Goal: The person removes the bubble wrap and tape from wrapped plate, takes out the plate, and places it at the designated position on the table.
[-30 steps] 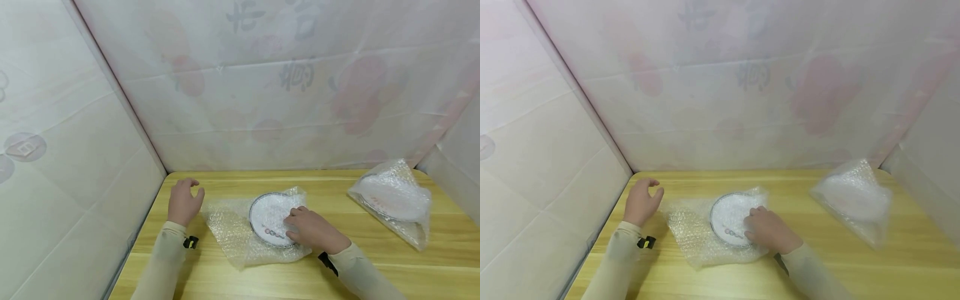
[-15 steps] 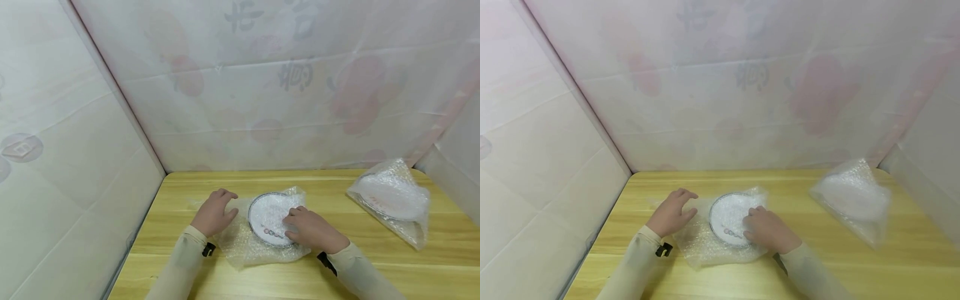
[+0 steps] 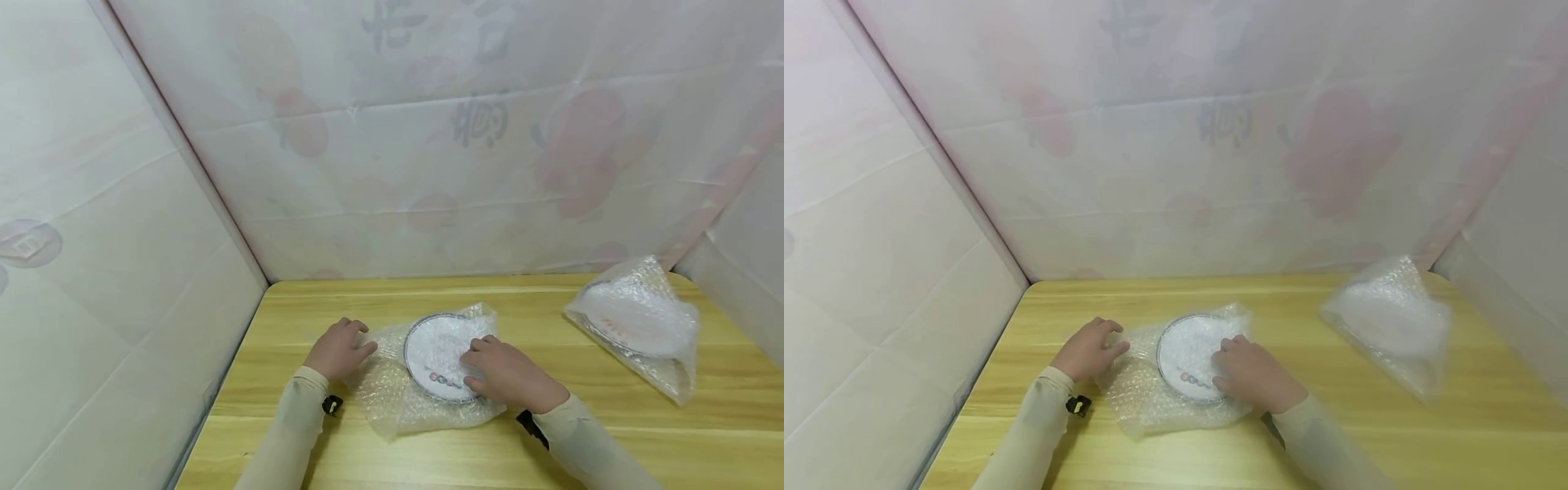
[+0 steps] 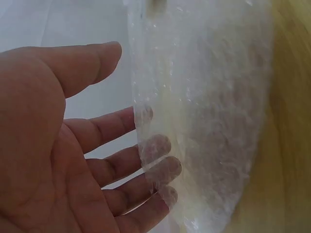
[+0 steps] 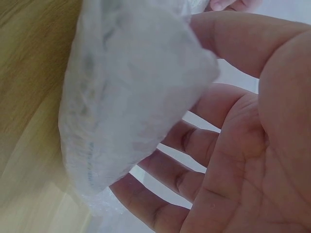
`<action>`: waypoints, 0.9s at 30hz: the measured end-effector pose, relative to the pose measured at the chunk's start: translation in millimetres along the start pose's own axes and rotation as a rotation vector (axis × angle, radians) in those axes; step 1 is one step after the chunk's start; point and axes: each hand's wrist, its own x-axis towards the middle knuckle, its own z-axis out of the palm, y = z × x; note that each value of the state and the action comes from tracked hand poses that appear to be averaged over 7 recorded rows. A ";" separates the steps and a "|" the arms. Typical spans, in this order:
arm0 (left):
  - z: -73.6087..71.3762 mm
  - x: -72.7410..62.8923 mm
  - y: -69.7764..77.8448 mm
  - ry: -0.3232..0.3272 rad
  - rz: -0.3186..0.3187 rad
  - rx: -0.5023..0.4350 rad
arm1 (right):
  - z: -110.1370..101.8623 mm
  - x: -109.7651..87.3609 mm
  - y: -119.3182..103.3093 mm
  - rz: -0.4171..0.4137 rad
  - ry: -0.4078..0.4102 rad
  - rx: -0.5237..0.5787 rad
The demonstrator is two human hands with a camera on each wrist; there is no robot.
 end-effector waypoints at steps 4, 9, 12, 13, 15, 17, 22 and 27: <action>2.9 1.7 -5.9 -0.022 -0.016 0.008 | 0.6 0.4 0.5 0.004 -0.001 -0.001; 6.6 3.3 -9.4 -0.033 -0.015 0.019 | 0.7 0.3 0.4 0.007 -0.005 0.003; 7.9 3.6 -9.5 -0.028 -0.015 0.023 | 0.1 0.2 -0.4 0.011 -0.005 0.004; 8.2 3.5 -9.4 -0.027 -0.016 0.022 | -0.2 0.2 -0.8 0.013 -0.005 0.005; 8.7 3.4 -8.8 -0.026 -0.016 0.026 | -0.7 0.1 -1.7 0.021 -0.007 0.005; 8.9 3.3 -7.2 -0.025 -0.015 0.031 | -0.9 0.0 -2.3 0.032 -0.011 0.006; 9.5 3.5 0.0 -0.017 0.022 0.032 | 0.0 0.0 -2.7 0.046 -0.018 -0.001; 11.9 2.4 6.3 -0.045 0.110 -0.001 | 0.5 0.3 -3.3 0.043 -0.010 -0.004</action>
